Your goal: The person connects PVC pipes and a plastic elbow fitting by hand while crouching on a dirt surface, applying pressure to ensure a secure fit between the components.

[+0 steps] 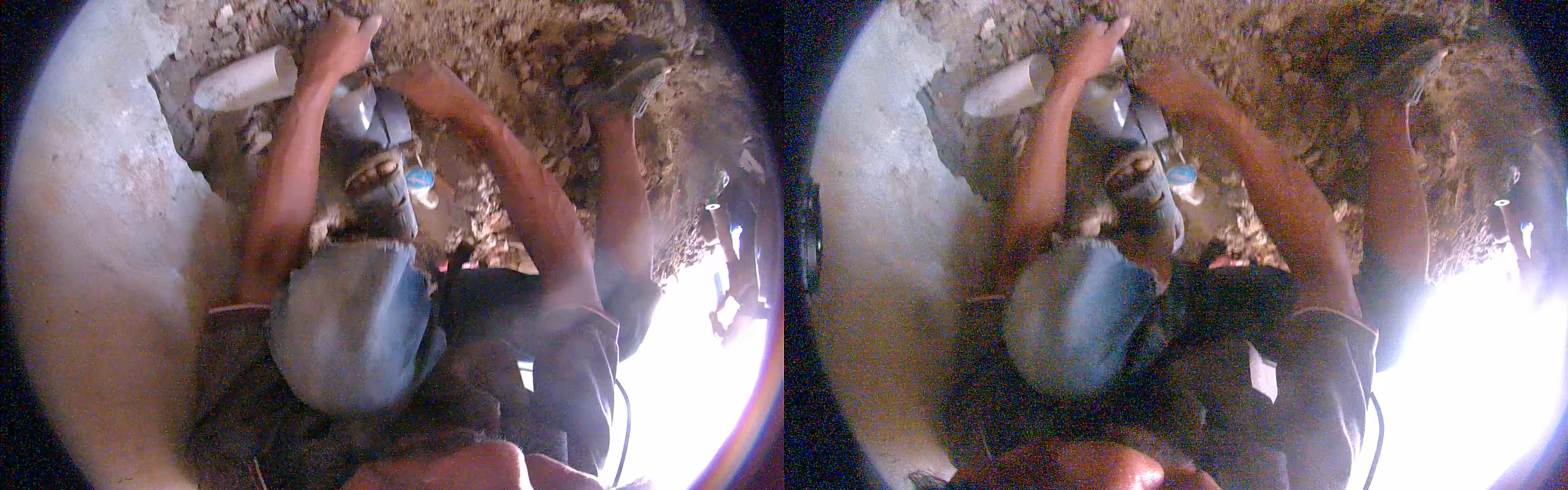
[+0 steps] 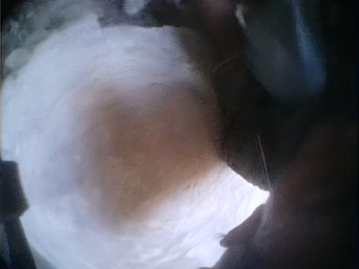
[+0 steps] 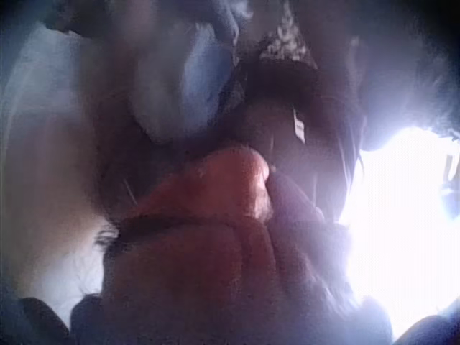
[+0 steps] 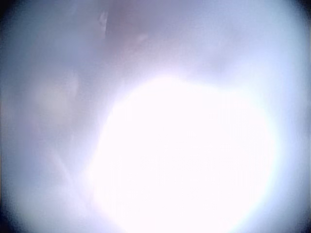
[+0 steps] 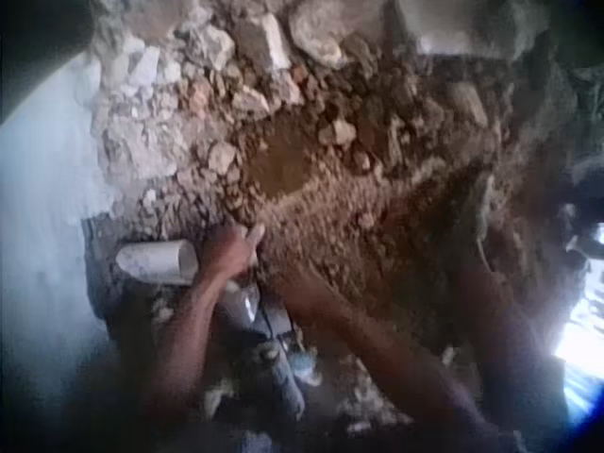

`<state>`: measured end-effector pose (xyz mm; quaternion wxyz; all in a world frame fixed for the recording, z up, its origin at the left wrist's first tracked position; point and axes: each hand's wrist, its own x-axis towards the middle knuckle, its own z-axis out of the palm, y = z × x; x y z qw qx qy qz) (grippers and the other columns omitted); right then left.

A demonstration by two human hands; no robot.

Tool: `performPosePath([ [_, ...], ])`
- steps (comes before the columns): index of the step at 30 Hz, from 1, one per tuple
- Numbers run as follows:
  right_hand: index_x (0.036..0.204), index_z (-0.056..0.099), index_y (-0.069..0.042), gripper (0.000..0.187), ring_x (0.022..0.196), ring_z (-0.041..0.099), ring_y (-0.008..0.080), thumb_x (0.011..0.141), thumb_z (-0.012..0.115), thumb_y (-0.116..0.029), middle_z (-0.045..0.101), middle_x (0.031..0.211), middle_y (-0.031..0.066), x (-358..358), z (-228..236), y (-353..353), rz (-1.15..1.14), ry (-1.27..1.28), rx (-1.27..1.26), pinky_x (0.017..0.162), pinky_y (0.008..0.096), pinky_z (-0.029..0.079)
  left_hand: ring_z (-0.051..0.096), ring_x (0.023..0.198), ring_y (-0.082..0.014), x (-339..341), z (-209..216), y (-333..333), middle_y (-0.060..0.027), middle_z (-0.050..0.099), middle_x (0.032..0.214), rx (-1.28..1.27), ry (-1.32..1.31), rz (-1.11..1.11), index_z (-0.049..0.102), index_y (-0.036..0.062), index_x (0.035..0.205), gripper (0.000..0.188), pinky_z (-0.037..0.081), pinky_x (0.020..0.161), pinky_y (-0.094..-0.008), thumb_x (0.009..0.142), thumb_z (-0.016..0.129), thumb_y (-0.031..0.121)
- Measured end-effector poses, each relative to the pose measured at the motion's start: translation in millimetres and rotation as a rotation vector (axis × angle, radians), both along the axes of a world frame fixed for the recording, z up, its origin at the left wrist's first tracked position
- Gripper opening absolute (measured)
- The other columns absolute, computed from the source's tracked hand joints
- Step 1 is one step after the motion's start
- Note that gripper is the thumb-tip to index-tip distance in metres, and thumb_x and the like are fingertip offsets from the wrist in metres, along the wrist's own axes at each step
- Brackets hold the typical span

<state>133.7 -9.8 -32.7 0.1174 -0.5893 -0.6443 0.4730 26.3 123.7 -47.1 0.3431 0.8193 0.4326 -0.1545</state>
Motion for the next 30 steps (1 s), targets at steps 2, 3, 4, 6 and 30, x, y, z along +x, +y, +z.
performPosePath([
  [2, 0.103, 0.06, -0.007, 0.028, 0.083, 0.062, 0.0334, 0.083, 0.046, -0.022, 0.062, 0.087, 0.016, -11, -16, -1, -0.096, 0.061, -0.38, 0.075, 0.0414, 0.051, 0.058, 0.087, -0.0441, 15, 12, 1, -0.0265, 0.062, 0.089, -0.237, 0.025, 0.037, 0.065, -0.0038, 0.083, 0.06, 0.046, 0.079, -0.0487, 0.087, 0.04, 0.051],
  [3, 0.1, 0.059, -0.006, 0.027, 0.09, 0.06, 0.0343, 0.084, 0.045, -0.023, 0.061, 0.091, 0.0163, -16, -37, -12, 0.046, -0.052, -0.227, 0.078, 0.0422, 0.049, 0.058, 0.088, -0.0442, 22, 23, 1, -0.0266, 0.062, 0.088, -0.201, -0.114, 0.062, 0.065, -0.004, 0.083, 0.059, 0.046, 0.08, -0.0486, 0.087, 0.041, 0.05],
  [4, 0.098, 0.059, -0.005, 0.027, 0.096, 0.058, 0.0351, 0.085, 0.044, -0.024, 0.06, 0.095, 0.0166, -23, -58, -21, 0.173, -0.175, -0.055, 0.081, 0.0429, 0.048, 0.059, 0.087, -0.0439, 26, 26, 2, -0.0268, 0.062, 0.088, -0.192, -0.062, 0.038, 0.065, -0.0043, 0.083, 0.059, 0.046, 0.079, -0.0484, 0.087, 0.04, 0.049],
  [6, 0.098, 0.059, -0.004, 0.029, 0.1, 0.056, 0.0346, 0.086, 0.044, -0.026, 0.06, 0.099, 0.0156, -19, 0, 18, -0.014, -0.113, -0.207, 0.082, 0.0433, 0.047, 0.059, 0.085, -0.0434, 2, 13, 7, -0.027, 0.062, 0.087, -0.148, 0.116, 0.036, 0.065, -0.0049, 0.083, 0.058, 0.046, 0.079, -0.0481, 0.087, 0.04, 0.048],
  [30, 0.098, 0.062, -0.005, 0.026, 0.083, 0.061, 0.0335, 0.084, 0.047, -0.021, 0.062, 0.087, 0.0193, 26, 25, -2, 0.017, 0.07, 0.178, 0.072, 0.0451, 0.049, 0.058, 0.094, -0.0415, 24, 38, 24, -0.0286, 0.061, 0.091, -0.294, 0.224, 0.364, 0.064, -0.0047, 0.094, 0.072, 0.045, 0.08, -0.0464, 0.086, 0.032, 0.06],
])
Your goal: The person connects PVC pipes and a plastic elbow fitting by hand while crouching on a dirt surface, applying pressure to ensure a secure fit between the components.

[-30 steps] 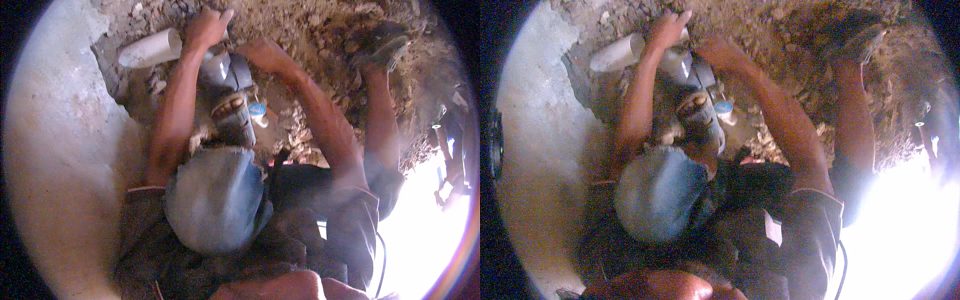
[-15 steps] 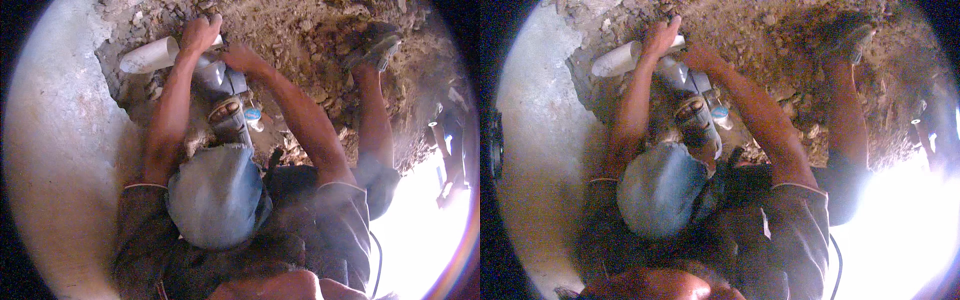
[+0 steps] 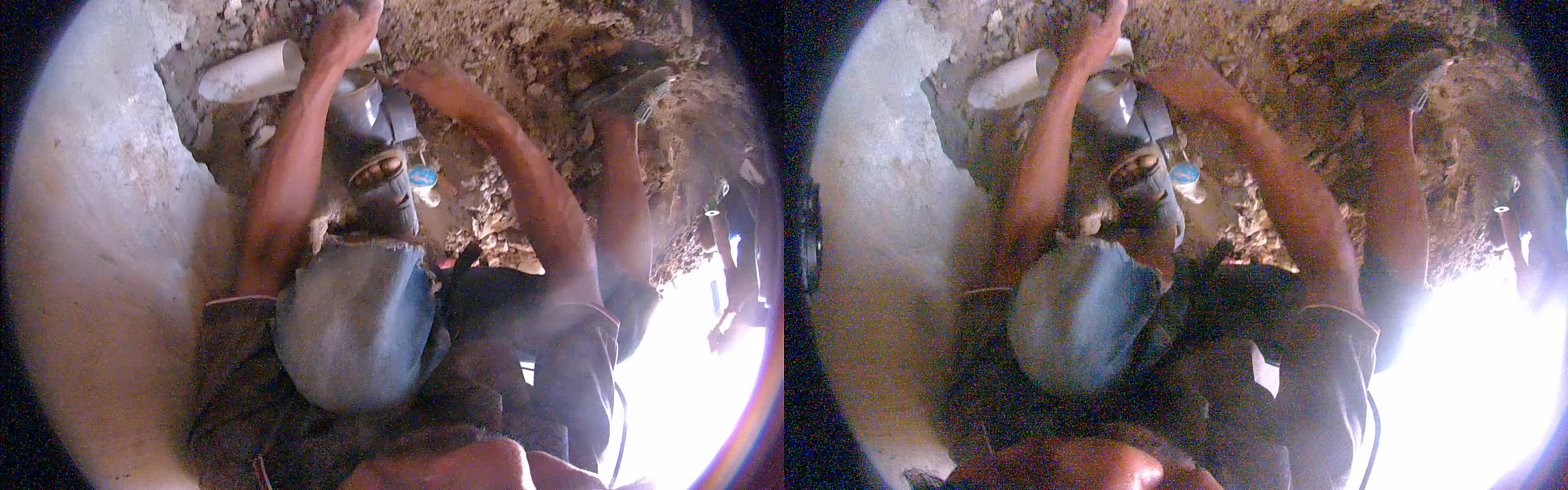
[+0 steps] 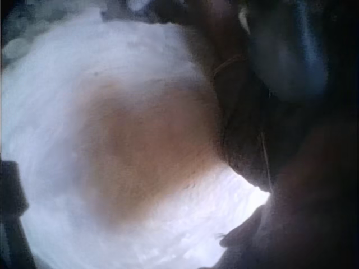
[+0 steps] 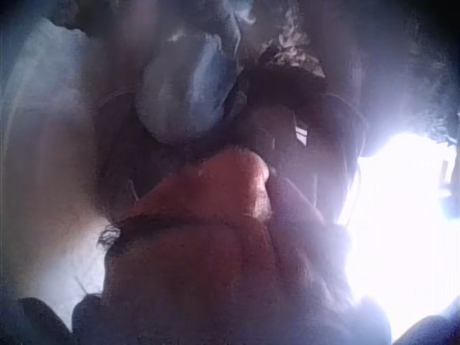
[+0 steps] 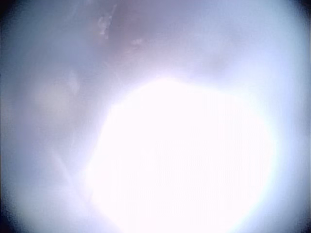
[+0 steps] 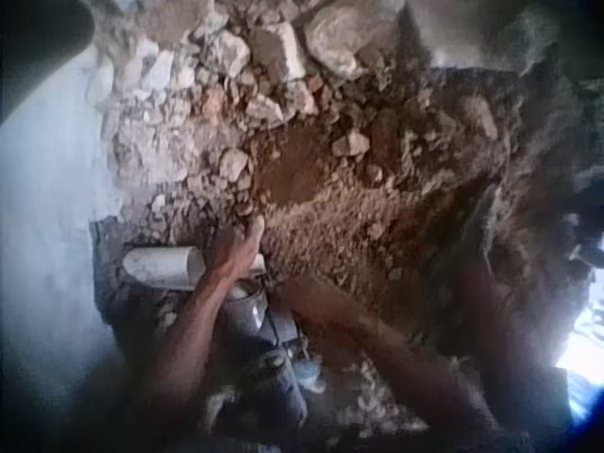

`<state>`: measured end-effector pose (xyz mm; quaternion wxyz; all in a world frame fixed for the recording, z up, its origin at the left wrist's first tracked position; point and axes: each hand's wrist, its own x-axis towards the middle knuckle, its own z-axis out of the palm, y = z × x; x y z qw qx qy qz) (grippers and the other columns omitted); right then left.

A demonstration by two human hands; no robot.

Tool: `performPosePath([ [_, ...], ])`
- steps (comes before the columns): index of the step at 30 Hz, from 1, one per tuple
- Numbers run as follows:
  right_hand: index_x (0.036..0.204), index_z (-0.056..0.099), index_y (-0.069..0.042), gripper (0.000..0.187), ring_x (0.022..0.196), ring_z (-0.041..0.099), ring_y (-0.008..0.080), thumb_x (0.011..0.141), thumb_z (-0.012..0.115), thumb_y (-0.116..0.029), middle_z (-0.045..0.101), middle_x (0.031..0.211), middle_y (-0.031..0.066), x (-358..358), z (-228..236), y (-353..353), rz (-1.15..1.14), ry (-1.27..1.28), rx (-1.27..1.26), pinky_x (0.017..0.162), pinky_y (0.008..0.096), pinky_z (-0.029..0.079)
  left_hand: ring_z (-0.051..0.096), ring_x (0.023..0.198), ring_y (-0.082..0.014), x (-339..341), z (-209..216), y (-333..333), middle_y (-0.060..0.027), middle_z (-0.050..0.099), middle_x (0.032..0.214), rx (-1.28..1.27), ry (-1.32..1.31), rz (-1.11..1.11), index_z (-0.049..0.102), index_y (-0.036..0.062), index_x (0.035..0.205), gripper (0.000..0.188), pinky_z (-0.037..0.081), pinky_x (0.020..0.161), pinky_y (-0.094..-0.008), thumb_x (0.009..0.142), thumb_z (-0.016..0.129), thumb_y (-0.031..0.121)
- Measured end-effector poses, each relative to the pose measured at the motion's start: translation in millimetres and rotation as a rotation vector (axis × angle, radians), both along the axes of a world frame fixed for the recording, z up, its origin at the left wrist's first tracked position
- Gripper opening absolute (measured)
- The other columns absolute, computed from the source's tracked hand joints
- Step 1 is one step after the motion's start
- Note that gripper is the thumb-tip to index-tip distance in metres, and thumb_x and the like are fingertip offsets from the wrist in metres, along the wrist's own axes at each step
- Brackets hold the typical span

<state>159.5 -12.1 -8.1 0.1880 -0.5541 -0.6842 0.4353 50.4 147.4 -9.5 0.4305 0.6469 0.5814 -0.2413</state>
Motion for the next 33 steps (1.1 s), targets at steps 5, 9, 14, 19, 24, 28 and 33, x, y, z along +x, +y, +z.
performPosePath([
  [5, 0.105, 0.06, -0.01, 0.03, 0.082, 0.061, 0.0349, 0.086, 0.045, -0.026, 0.062, 0.086, 0.0186, -42, -30, 23, -0.2, -0.019, -0.607, 0.076, 0.0466, 0.048, 0.058, 0.093, -0.0431, -10, -19, -9, -0.0291, 0.061, 0.09, 0.052, -0.003, -0.016, 0.064, -0.0049, 0.093, 0.072, 0.044, 0.082, -0.0462, 0.086, 0.034, 0.06],
  [9, 0.102, 0.061, -0.009, 0.026, 0.078, 0.062, 0.0334, 0.085, 0.045, -0.022, 0.063, 0.082, 0.0168, -30, -43, -4, 0.051, -0.122, -0.235, 0.075, 0.0433, 0.05, 0.057, 0.096, -0.043, -7, -18, 0, -0.0298, 0.06, 0.094, 0.001, 0.124, -0.121, 0.063, -0.0049, 0.095, 0.073, 0.043, 0.083, -0.0457, 0.086, 0.032, 0.06],
  [14, 0.093, 0.062, -0.006, 0.027, 0.08, 0.062, 0.0347, 0.085, 0.041, -0.022, 0.062, 0.086, 0.0197, -42, -51, -4, 0.141, -0.222, -0.251, 0.076, 0.0443, 0.049, 0.059, 0.091, -0.0423, 1, -17, -9, -0.0297, 0.06, 0.094, 0.117, -0.119, -0.072, 0.063, -0.006, 0.094, 0.071, 0.043, 0.082, -0.0469, 0.088, 0.031, 0.057],
  [19, 0.097, 0.061, -0.007, 0.031, 0.084, 0.06, 0.0375, 0.086, 0.041, -0.027, 0.062, 0.089, 0.0203, -24, 1, 24, -0.067, -0.013, -0.379, 0.075, 0.0454, 0.048, 0.058, 0.091, -0.0435, -11, -27, -3, -0.0291, 0.06, 0.091, 0.116, -0.024, -0.075, 0.064, -0.0053, 0.088, 0.069, 0.043, 0.082, -0.0474, 0.088, 0.032, 0.056],
  [24, 0.104, 0.061, -0.01, 0.03, 0.092, 0.058, 0.0341, 0.086, 0.043, -0.026, 0.06, 0.097, 0.0189, -17, -33, 6, -0.011, -0.025, -0.523, 0.079, 0.0434, 0.047, 0.058, 0.091, -0.044, -14, -28, -15, -0.0295, 0.06, 0.091, 0.095, -0.025, -0.36, 0.064, -0.0044, 0.09, 0.068, 0.044, 0.082, -0.0472, 0.086, 0.034, 0.057],
  [28, 0.105, 0.058, -0.009, 0.028, 0.082, 0.062, 0.0347, 0.084, 0.045, -0.021, 0.061, 0.092, 0.017, -28, -40, 6, 0.055, -0.114, -0.363, 0.075, 0.0431, 0.05, 0.057, 0.094, -0.0436, -6, -32, 3, -0.0276, 0.061, 0.095, 0.176, -0.029, -0.063, 0.065, -0.0003, 0.096, 0.066, 0.043, 0.083, -0.047, 0.086, 0.034, 0.057],
  [33, 0.101, 0.06, -0.009, 0.025, 0.074, 0.063, 0.0357, 0.084, 0.044, -0.02, 0.062, 0.076, 0.0191, -21, -43, -21, 0.077, -0.149, -0.32, 0.065, 0.045, 0.052, 0.055, 0.099, -0.0428, 14, 15, -4, -0.0281, 0.06, 0.099, 0.014, 0.026, -0.082, 0.063, -0.0049, 0.098, 0.07, 0.042, 0.087, -0.0466, 0.086, 0.034, 0.057],
])
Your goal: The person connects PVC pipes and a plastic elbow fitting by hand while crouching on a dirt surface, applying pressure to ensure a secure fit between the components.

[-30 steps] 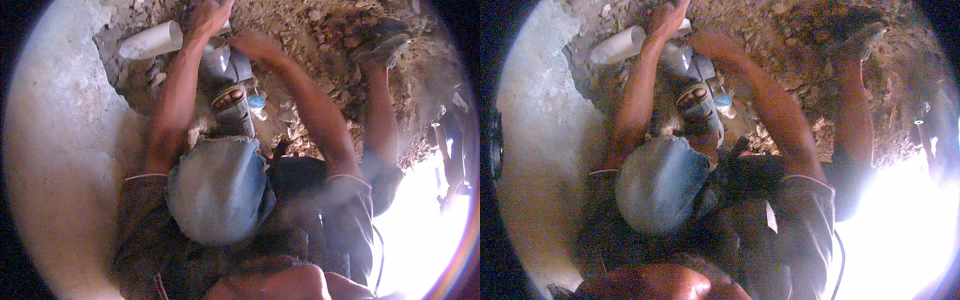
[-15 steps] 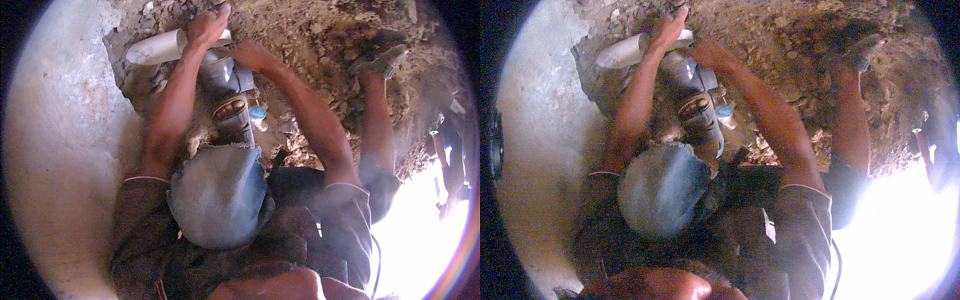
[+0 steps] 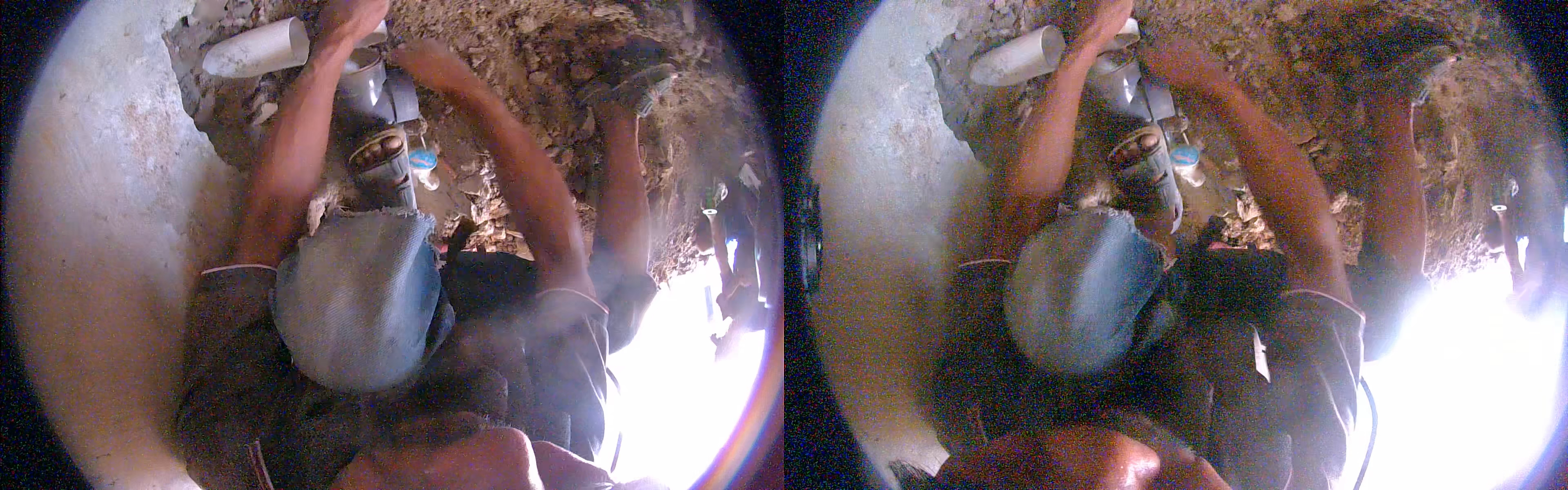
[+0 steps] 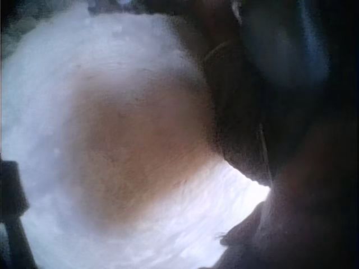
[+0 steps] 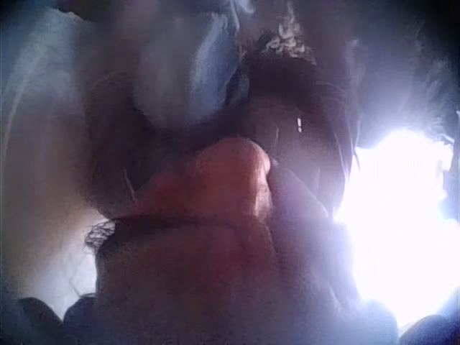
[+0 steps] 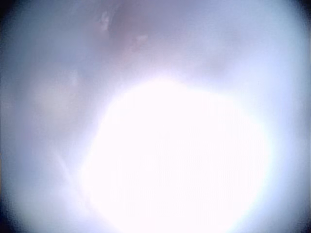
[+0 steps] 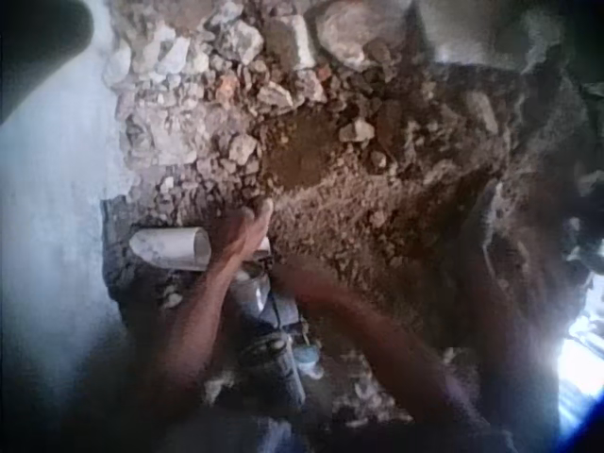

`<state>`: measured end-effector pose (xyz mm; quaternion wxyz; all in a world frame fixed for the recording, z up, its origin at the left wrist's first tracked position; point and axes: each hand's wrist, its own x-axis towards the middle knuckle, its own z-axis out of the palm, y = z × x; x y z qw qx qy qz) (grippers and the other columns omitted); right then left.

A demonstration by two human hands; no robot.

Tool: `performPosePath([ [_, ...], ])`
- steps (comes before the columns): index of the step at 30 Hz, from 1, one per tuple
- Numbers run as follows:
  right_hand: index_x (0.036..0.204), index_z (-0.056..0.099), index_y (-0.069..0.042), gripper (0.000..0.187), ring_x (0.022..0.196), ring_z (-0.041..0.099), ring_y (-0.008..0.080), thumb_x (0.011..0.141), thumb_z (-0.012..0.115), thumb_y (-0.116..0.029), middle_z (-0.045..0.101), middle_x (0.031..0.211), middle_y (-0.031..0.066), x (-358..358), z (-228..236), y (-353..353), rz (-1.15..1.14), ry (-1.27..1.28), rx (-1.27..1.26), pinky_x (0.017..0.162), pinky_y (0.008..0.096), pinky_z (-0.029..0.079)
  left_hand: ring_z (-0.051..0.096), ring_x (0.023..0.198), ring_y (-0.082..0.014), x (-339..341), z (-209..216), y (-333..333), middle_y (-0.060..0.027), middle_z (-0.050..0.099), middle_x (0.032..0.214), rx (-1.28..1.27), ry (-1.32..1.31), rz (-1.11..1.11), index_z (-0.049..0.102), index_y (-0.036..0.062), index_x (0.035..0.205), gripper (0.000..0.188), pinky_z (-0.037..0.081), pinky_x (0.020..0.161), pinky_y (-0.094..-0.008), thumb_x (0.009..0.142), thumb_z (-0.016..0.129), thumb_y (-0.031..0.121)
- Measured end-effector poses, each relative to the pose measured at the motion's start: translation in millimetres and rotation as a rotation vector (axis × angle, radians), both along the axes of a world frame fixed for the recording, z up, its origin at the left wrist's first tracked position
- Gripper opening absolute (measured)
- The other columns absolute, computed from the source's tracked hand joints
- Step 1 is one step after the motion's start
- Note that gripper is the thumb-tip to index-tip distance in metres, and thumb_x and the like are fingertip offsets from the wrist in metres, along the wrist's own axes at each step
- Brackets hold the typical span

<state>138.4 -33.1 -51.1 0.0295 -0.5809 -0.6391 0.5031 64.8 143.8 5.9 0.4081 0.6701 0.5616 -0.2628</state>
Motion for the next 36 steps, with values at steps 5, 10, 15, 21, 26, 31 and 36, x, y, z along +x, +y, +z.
performPosePath([
  [5, 0.103, 0.062, -0.01, 0.026, 0.084, 0.062, 0.0327, 0.084, 0.045, -0.017, 0.062, 0.087, 0.0178, 6, 2, 26, 0.131, -0.059, 0.18, 0.075, 0.0448, 0.05, 0.057, 0.096, -0.0423, -36, -54, 0, -0.0299, 0.059, 0.097, 0.17, -0.027, 0.049, 0.063, -0.0053, 0.095, 0.07, 0.042, 0.085, -0.0464, 0.086, 0.034, 0.057],
  [10, 0.104, 0.061, -0.01, 0.027, 0.087, 0.059, 0.0305, 0.086, 0.043, -0.022, 0.061, 0.092, 0.014, -5, 41, 42, -0.362, 0.107, -0.466, 0.078, 0.0424, 0.048, 0.054, 0.099, -0.0438, -12, -13, 3, -0.0298, 0.059, 0.098, -0.024, -0.063, 0.1, 0.064, -0.0042, 0.094, 0.071, 0.042, 0.087, -0.0451, 0.087, 0.03, 0.058],
  [15, 0.096, 0.06, -0.008, 0.029, 0.086, 0.061, 0.0323, 0.087, 0.04, -0.027, 0.061, 0.09, 0.02, 7, 43, 29, -0.171, 0.08, -0.006, 0.076, 0.0449, 0.049, 0.055, 0.098, -0.0439, -27, -51, -3, -0.0286, 0.059, 0.099, 0.274, -0.131, 0.072, 0.064, -0.0027, 0.097, 0.068, 0.041, 0.087, -0.0458, 0.088, 0.029, 0.055],
  [21, 0.097, 0.059, -0.008, 0.026, 0.077, 0.062, 0.0363, 0.086, 0.042, -0.024, 0.062, 0.085, 0.0201, -14, 3, 39, -0.151, 0.069, -0.079, 0.068, 0.0464, 0.05, 0.05, 0.109, -0.0409, -28, -50, -4, -0.0291, 0.053, 0.114, 0.332, -0.353, 0.107, 0.057, -0.0034, 0.111, 0.072, 0.039, 0.093, -0.045, 0.087, 0.028, 0.058],
  [26, 0.095, 0.06, -0.007, 0.023, 0.082, 0.061, 0.0335, 0.085, 0.043, -0.019, 0.062, 0.087, 0.019, 4, 23, 22, 0.029, -0.006, 0.147, 0.073, 0.0441, 0.049, 0.049, 0.111, -0.0398, -26, -41, 10, -0.0276, 0.05, 0.12, 0.066, 0.007, -0.011, 0.054, -0.0005, 0.118, 0.07, 0.04, 0.093, -0.0424, 0.088, 0.028, 0.057],
  [31, 0.102, 0.06, -0.006, 0.029, 0.084, 0.059, 0.0314, 0.088, 0.04, -0.02, 0.06, 0.085, 0.0156, -20, -19, 21, 0.052, -0.108, 0.108, 0.077, 0.0415, 0.048, 0.059, 0.087, -0.0435, -28, -67, 1, -0.0259, 0.061, 0.098, 0.772, -0.34, -0.555, 0.062, -0.0018, 0.101, 0.068, 0.046, 0.078, -0.0481, 0.088, 0.03, 0.057],
  [36, 0.092, 0.06, -0.004, 0.026, 0.086, 0.058, 0.0346, 0.085, 0.04, -0.019, 0.058, 0.088, 0.0209, 3, 49, 26, -0.107, 0.027, 0.084, 0.076, 0.0439, 0.047, 0.06, 0.086, -0.0427, -27, -57, -5, -0.0279, 0.061, 0.094, 0.105, -0.022, -0.114, 0.051, -0.0001, 0.118, 0.046, 0.046, 0.077, -0.0493, 0.088, 0.04, 0.033],
])
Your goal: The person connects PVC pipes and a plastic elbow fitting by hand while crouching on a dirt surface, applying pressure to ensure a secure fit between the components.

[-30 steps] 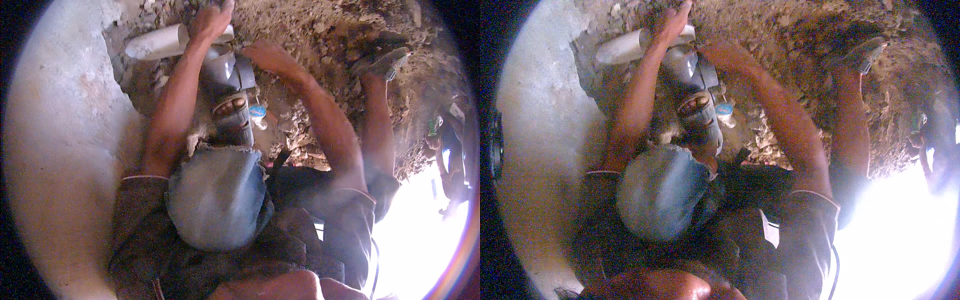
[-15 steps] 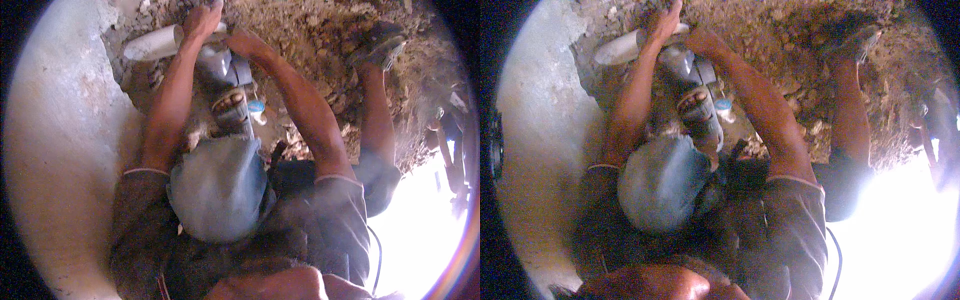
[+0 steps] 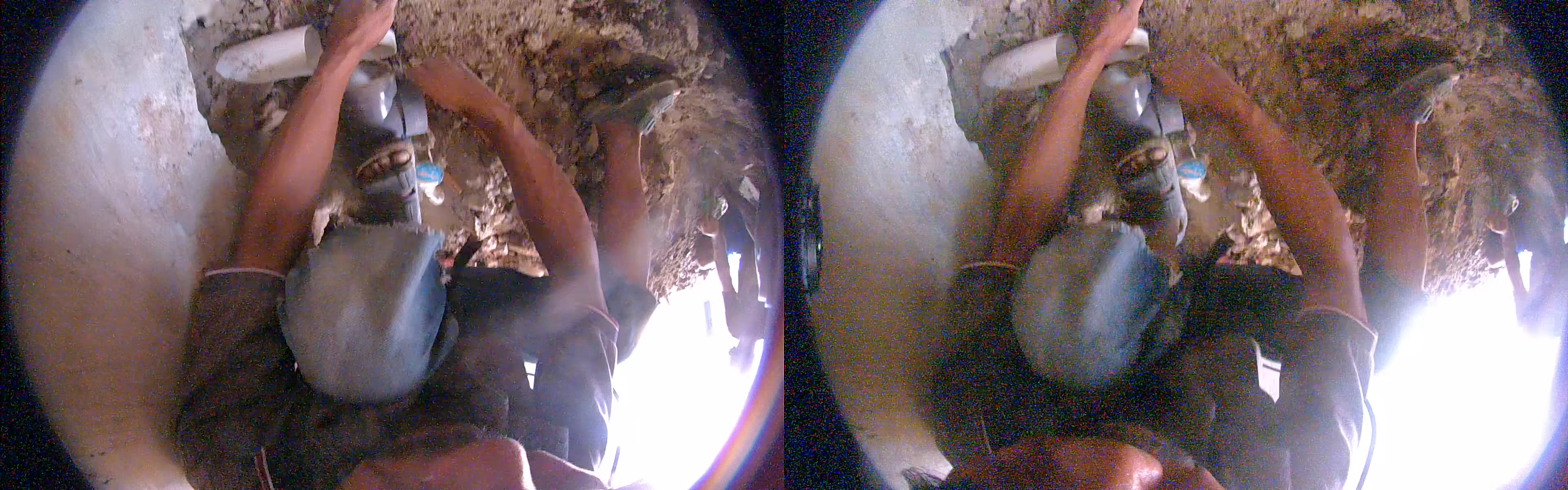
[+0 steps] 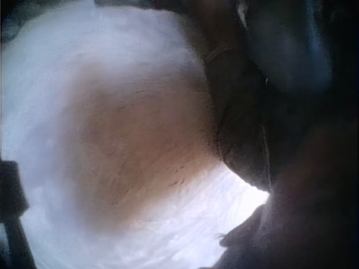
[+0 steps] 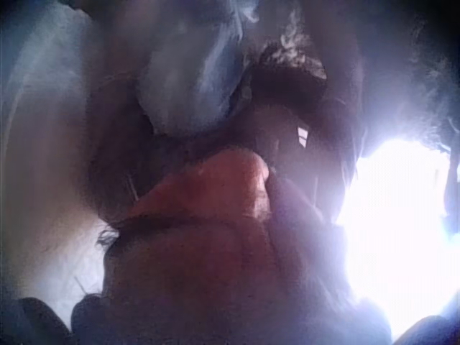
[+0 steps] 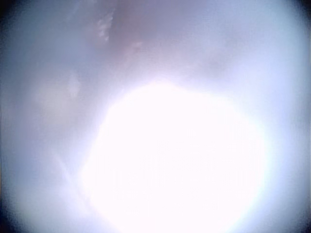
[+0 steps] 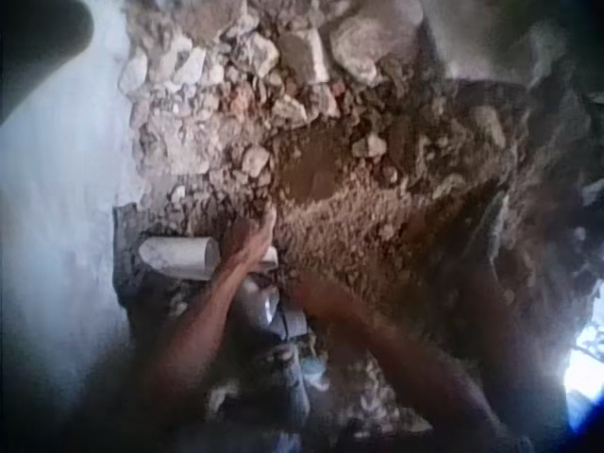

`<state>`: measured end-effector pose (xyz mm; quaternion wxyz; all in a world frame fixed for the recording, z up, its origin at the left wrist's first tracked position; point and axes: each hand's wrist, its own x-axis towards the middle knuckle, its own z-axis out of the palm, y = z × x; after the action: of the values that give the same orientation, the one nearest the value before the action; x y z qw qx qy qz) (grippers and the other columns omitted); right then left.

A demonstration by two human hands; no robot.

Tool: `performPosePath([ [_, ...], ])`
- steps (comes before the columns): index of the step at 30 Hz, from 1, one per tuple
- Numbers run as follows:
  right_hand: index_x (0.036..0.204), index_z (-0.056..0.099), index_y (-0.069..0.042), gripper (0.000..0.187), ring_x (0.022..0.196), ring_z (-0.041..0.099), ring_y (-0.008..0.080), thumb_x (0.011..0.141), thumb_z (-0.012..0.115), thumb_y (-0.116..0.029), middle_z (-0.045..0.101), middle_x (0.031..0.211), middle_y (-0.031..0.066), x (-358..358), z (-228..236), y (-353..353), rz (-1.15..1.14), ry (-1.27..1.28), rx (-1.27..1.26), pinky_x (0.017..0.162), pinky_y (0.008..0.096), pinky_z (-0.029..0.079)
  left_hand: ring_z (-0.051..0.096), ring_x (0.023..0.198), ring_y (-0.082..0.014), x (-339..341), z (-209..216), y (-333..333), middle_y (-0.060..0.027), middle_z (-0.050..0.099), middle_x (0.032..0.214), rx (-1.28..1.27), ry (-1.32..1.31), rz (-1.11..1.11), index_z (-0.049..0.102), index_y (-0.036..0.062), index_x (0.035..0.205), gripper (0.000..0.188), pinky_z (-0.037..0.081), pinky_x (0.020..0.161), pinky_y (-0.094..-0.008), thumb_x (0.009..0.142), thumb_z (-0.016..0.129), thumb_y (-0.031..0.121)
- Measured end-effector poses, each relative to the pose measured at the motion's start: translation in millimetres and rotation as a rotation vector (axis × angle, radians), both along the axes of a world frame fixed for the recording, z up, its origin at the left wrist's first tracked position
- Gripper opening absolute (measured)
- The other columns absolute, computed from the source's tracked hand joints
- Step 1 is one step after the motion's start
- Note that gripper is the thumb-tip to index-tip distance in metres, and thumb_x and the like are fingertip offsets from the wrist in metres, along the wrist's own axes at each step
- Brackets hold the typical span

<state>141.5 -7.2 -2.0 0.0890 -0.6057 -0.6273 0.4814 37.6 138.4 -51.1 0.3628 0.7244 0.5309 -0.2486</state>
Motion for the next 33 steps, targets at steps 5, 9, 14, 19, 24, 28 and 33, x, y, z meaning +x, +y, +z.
performPosePath([
  [5, 0.095, 0.061, -0.004, 0.028, 0.082, 0.061, 0.0369, 0.083, 0.044, -0.024, 0.061, 0.091, 0.0211, -10, -13, 28, -0.044, 0.044, -0.257, 0.073, 0.0482, 0.048, 0.058, 0.091, -0.0428, -14, -8, -6, -0.0289, 0.061, 0.095, 0.214, -0.116, -0.356, 0.057, -0.0012, 0.111, 0.059, 0.046, 0.079, -0.048, 0.088, 0.036, 0.048],
  [9, 0.089, 0.061, -0.002, 0.026, 0.078, 0.061, 0.0387, 0.082, 0.044, -0.021, 0.061, 0.084, 0.0208, -6, -20, 24, 0.167, 0.033, -0.122, 0.072, 0.0486, 0.049, 0.056, 0.098, -0.043, 18, 56, -2, -0.0277, 0.06, 0.1, -0.138, 0.126, -0.046, 0.057, -0.0018, 0.112, 0.062, 0.043, 0.087, -0.0461, 0.089, 0.031, 0.05],
  [14, 0.085, 0.061, -0.004, 0.021, 0.08, 0.061, 0.038, 0.081, 0.046, -0.017, 0.061, 0.081, 0.0197, -30, -54, 4, 0.052, -0.098, -0.066, 0.069, 0.047, 0.05, 0.059, 0.088, -0.0426, -10, -4, -15, -0.0281, 0.061, 0.091, 0.2, -0.171, -0.082, 0.063, -0.0049, 0.09, 0.064, 0.046, 0.078, -0.047, 0.089, 0.032, 0.051],
  [19, 0.093, 0.059, -0.007, 0.018, 0.077, 0.061, 0.0349, 0.082, 0.046, -0.015, 0.06, 0.078, 0.0176, -19, -39, -24, 0.191, -0.034, 0.231, 0.066, 0.0468, 0.051, 0.061, 0.078, -0.0395, -10, 16, -3, -0.028, 0.061, 0.077, 0.104, -0.112, 0.019, 0.064, -0.0058, 0.078, 0.065, 0.047, 0.071, -0.0464, 0.089, 0.033, 0.05],
  [24, 0.113, 0.052, -0.012, 0.03, 0.079, 0.061, 0.0339, 0.084, 0.046, -0.017, 0.06, 0.079, 0.0181, -28, -26, 18, 0.291, -0.121, 0.061, 0.07, 0.0461, 0.051, 0.06, 0.079, -0.0423, -47, -52, 7, -0.0286, 0.06, 0.077, 0.148, -0.075, -0.032, 0.063, -0.0064, 0.079, 0.068, 0.045, 0.071, -0.0486, 0.09, 0.03, 0.052],
  [28, 0.114, 0.053, -0.01, 0.032, 0.085, 0.062, 0.0348, 0.085, 0.045, -0.017, 0.061, 0.089, 0.02, -9, -34, -13, 0.204, -0.112, -0.033, 0.074, 0.0449, 0.051, 0.059, 0.077, -0.0443, -2, 4, 9, -0.0288, 0.06, 0.08, -0.042, -0.013, 0.186, 0.063, -0.0015, 0.093, 0.058, 0.045, 0.068, -0.05, 0.091, 0.032, 0.047],
  [33, 0.105, 0.059, -0.007, 0.028, 0.09, 0.06, 0.0358, 0.085, 0.042, -0.016, 0.06, 0.093, 0.0202, -33, -28, 27, 0.267, -0.025, -0.148, 0.078, 0.0461, 0.049, 0.055, 0.098, -0.0471, -44, -61, 5, -0.0287, 0.058, 0.105, 0.109, 0.024, 0.267, 0.055, 0.0007, 0.115, 0.075, 0.041, 0.088, -0.0497, 0.087, 0.021, 0.061],
])
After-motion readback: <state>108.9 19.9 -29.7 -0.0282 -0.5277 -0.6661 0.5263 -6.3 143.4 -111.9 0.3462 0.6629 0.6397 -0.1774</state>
